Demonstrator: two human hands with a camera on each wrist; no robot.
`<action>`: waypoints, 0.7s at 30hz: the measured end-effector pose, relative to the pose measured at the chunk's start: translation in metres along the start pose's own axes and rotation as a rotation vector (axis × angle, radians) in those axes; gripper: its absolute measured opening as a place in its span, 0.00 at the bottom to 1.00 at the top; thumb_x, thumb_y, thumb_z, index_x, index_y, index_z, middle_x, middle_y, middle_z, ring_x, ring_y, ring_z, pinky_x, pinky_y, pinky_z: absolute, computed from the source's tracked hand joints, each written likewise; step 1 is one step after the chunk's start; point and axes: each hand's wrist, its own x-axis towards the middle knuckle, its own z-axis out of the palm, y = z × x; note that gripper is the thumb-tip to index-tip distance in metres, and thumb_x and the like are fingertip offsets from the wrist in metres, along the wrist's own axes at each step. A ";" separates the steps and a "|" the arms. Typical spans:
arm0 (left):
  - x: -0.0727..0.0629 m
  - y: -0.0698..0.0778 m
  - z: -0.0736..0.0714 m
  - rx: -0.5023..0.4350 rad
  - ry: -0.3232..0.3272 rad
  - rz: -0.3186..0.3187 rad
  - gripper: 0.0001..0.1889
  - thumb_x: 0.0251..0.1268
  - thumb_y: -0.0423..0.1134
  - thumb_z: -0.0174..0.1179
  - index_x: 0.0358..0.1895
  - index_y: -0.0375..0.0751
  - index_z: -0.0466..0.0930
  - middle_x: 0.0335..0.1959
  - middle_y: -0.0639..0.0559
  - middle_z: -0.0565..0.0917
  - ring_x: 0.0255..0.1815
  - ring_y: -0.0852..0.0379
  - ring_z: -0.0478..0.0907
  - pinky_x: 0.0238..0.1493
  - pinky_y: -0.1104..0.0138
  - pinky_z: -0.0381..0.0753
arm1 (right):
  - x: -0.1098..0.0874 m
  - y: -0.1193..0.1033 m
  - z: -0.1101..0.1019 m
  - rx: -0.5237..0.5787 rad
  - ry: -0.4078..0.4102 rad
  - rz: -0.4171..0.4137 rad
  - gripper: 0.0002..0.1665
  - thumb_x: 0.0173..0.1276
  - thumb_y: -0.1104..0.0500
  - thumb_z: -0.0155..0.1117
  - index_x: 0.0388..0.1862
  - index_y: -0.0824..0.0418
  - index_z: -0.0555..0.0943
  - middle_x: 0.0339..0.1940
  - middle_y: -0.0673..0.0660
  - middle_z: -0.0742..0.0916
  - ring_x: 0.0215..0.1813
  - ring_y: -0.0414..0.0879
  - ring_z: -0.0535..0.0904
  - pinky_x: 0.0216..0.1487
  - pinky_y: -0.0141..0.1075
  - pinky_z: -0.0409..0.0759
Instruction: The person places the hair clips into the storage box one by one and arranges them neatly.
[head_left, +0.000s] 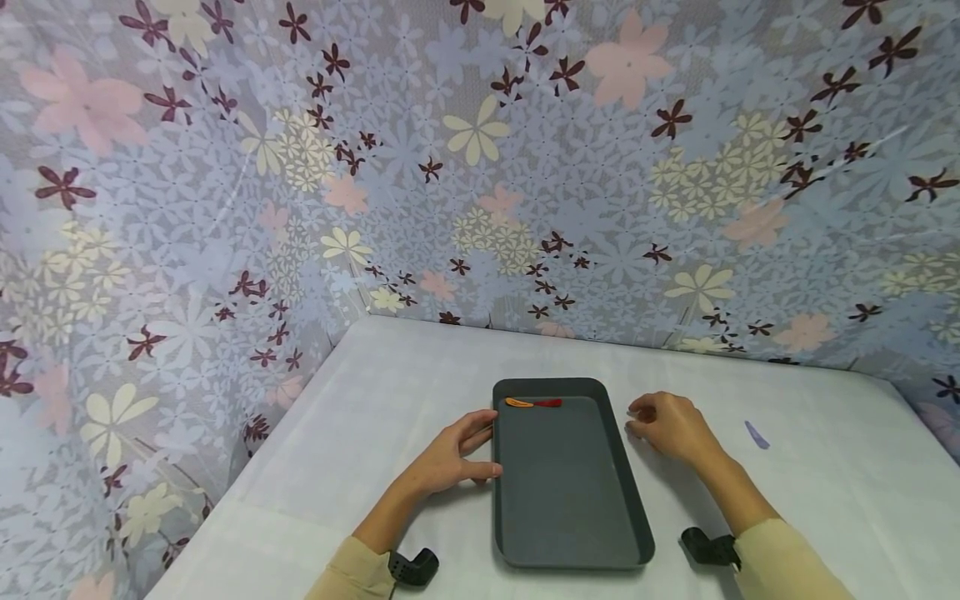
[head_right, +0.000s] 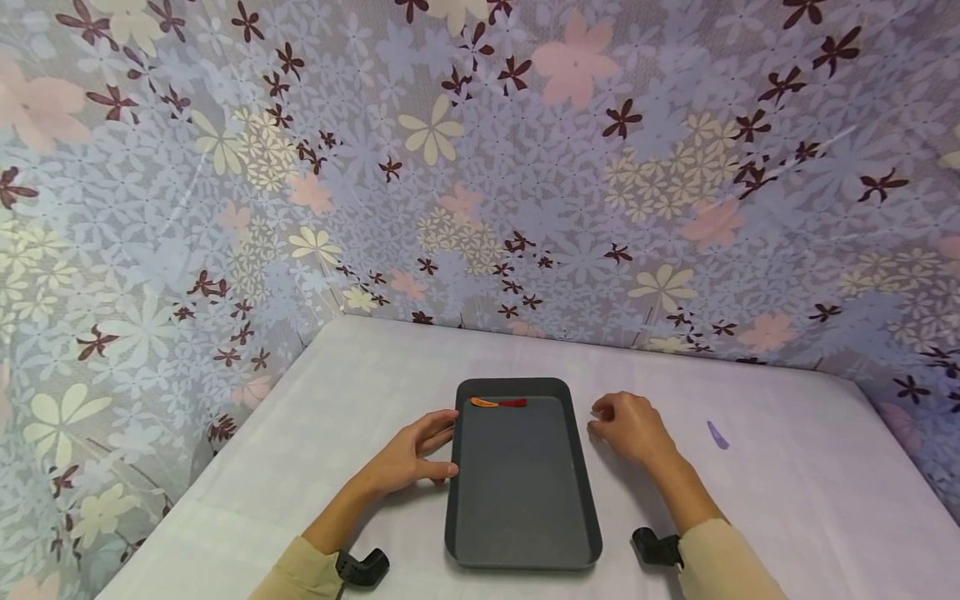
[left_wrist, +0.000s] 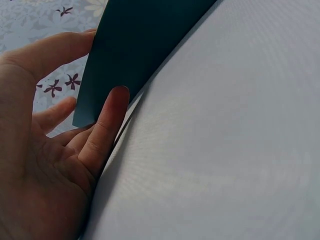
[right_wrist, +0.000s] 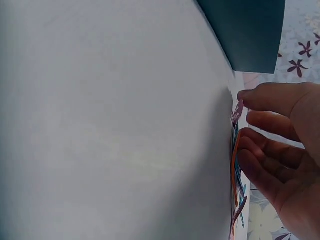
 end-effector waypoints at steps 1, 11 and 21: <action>0.000 0.000 0.000 0.004 0.002 -0.002 0.43 0.55 0.36 0.68 0.73 0.42 0.53 0.76 0.42 0.54 0.75 0.44 0.55 0.37 0.66 0.82 | 0.000 0.000 0.000 0.003 -0.002 -0.003 0.15 0.56 0.56 0.68 0.41 0.60 0.85 0.33 0.54 0.87 0.35 0.44 0.80 0.36 0.41 0.75; -0.001 0.001 0.000 0.042 0.018 0.010 0.41 0.55 0.37 0.68 0.71 0.49 0.56 0.75 0.42 0.55 0.75 0.45 0.57 0.52 0.63 0.79 | -0.002 0.002 0.002 0.033 -0.043 -0.027 0.17 0.53 0.58 0.72 0.43 0.59 0.85 0.35 0.53 0.85 0.37 0.43 0.79 0.35 0.38 0.74; -0.001 0.002 0.001 0.033 0.016 0.007 0.41 0.55 0.37 0.68 0.71 0.49 0.56 0.75 0.42 0.55 0.75 0.45 0.56 0.50 0.67 0.79 | -0.007 0.008 0.000 0.016 -0.032 -0.102 0.17 0.54 0.61 0.70 0.44 0.59 0.85 0.36 0.51 0.85 0.36 0.41 0.77 0.34 0.34 0.73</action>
